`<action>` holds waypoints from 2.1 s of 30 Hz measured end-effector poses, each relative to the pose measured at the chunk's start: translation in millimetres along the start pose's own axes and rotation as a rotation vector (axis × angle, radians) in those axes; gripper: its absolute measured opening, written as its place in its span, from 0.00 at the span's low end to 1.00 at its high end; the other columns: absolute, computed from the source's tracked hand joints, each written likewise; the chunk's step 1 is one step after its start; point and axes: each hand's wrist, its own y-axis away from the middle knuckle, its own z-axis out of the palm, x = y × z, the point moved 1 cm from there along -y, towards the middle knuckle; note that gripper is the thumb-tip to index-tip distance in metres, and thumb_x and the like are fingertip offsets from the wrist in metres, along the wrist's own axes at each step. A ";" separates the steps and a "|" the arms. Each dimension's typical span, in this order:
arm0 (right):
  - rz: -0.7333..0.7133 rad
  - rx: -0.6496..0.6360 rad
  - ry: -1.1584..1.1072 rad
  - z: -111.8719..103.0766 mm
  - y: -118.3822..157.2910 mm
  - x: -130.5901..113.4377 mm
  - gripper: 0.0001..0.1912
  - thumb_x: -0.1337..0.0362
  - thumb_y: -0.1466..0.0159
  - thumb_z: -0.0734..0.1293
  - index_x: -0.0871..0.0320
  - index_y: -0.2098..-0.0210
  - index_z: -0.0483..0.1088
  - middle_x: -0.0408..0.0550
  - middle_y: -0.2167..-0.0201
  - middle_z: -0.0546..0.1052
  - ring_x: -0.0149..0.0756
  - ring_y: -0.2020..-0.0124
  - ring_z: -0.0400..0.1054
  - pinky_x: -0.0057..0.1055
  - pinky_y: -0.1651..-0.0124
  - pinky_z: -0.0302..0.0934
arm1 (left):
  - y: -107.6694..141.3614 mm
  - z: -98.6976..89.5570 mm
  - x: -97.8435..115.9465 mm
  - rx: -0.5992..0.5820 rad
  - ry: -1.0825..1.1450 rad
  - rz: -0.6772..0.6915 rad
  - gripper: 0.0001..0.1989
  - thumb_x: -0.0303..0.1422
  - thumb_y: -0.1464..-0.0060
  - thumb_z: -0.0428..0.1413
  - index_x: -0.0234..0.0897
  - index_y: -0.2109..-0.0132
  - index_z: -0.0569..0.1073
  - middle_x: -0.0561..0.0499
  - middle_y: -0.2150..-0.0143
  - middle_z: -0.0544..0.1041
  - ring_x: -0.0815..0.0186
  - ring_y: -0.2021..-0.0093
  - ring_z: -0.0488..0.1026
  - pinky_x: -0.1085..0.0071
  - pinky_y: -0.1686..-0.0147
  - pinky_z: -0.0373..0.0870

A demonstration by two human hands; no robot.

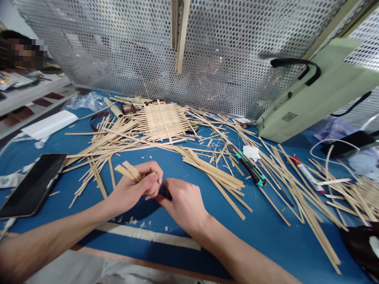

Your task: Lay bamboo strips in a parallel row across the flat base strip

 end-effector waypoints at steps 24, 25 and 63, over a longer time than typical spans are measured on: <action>-0.069 -0.100 -0.175 12.8 3.8 0.7 0.09 0.70 0.31 0.68 0.54 0.67 0.77 0.47 0.66 0.83 0.41 0.66 0.78 0.33 0.62 0.63 | 2.8 -4.9 -13.2 -0.187 0.161 -0.060 0.12 0.41 0.35 0.61 0.34 0.57 0.77 0.60 0.80 0.61 0.74 0.78 0.54 0.74 0.75 0.54; -0.061 -0.105 -0.183 12.4 3.6 0.6 0.09 0.70 0.31 0.68 0.54 0.67 0.77 0.48 0.66 0.83 0.41 0.66 0.78 0.33 0.63 0.62 | 2.9 -4.2 -11.8 -0.194 0.141 -0.063 0.13 0.42 0.35 0.62 0.34 0.57 0.77 0.60 0.80 0.61 0.73 0.78 0.55 0.74 0.75 0.54; 0.120 -0.086 -0.490 -9.4 -1.5 0.1 0.12 0.62 0.31 0.67 0.49 0.72 0.76 0.41 0.79 0.77 0.37 0.78 0.69 0.34 0.71 0.60 | -6.2 -3.8 -9.3 0.216 0.254 -0.041 0.14 0.39 0.32 0.60 0.34 0.47 0.77 0.40 0.54 0.86 0.57 0.52 0.84 0.62 0.49 0.81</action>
